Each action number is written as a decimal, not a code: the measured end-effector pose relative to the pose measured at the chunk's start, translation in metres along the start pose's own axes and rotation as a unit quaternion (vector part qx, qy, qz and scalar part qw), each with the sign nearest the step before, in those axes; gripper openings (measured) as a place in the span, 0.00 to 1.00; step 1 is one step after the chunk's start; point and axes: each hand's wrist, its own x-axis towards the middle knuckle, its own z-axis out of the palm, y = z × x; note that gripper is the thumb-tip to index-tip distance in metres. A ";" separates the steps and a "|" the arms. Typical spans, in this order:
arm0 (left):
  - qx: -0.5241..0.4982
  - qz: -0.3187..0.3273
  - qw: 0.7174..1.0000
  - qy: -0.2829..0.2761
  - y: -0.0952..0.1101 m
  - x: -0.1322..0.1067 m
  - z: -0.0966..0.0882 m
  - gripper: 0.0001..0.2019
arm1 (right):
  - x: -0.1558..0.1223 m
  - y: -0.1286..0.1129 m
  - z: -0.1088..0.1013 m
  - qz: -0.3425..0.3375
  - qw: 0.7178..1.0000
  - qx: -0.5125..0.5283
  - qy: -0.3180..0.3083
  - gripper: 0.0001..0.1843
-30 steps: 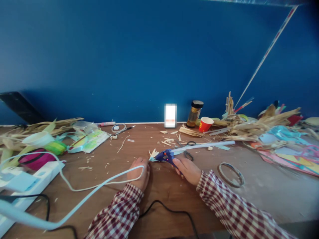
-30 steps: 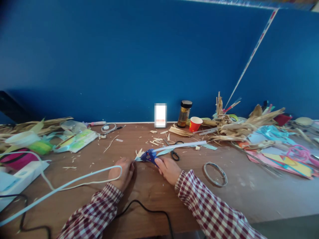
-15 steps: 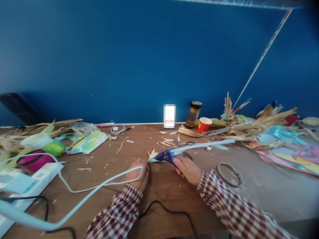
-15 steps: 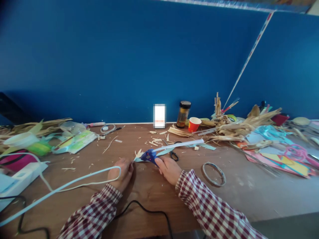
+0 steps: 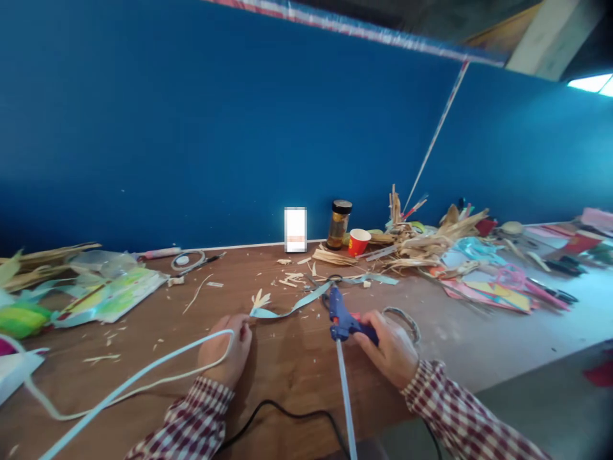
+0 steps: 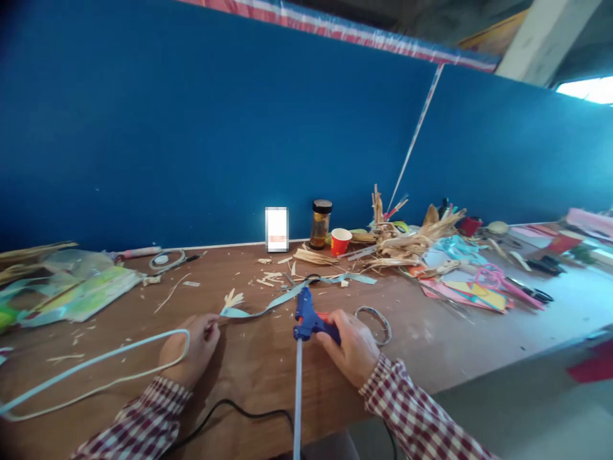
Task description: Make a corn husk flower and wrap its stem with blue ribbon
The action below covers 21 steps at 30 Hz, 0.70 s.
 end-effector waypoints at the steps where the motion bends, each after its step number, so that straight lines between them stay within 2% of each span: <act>1: -0.016 -0.009 1.000 0.015 -0.001 0.001 0.001 0.12 | -0.006 0.012 -0.006 0.011 0.999 -0.030 0.012 0.11; 6: -0.073 -0.022 0.994 0.074 -0.006 0.004 0.001 0.12 | -0.029 0.073 -0.029 0.104 0.985 -0.128 0.051 0.13; 9: -0.094 -0.008 0.992 0.088 -0.003 0.008 -0.005 0.12 | -0.040 0.098 -0.035 0.154 0.972 -0.168 0.055 0.15; 11: -0.103 -0.004 0.990 0.096 0.000 0.013 -0.008 0.11 | -0.046 0.105 -0.035 0.170 0.967 -0.182 0.050 0.15; 15: -0.115 0.014 0.989 0.088 0.013 0.024 -0.005 0.11 | -0.049 0.106 -0.032 0.145 0.973 -0.176 0.031 0.16; 18: -0.115 0.029 0.991 0.067 0.028 0.027 -0.003 0.10 | -0.045 0.112 -0.031 0.146 0.973 -0.176 0.034 0.15; 21: -0.115 0.046 0.990 0.062 0.048 0.026 -0.006 0.10 | -0.037 0.128 -0.034 0.149 0.970 -0.187 0.048 0.15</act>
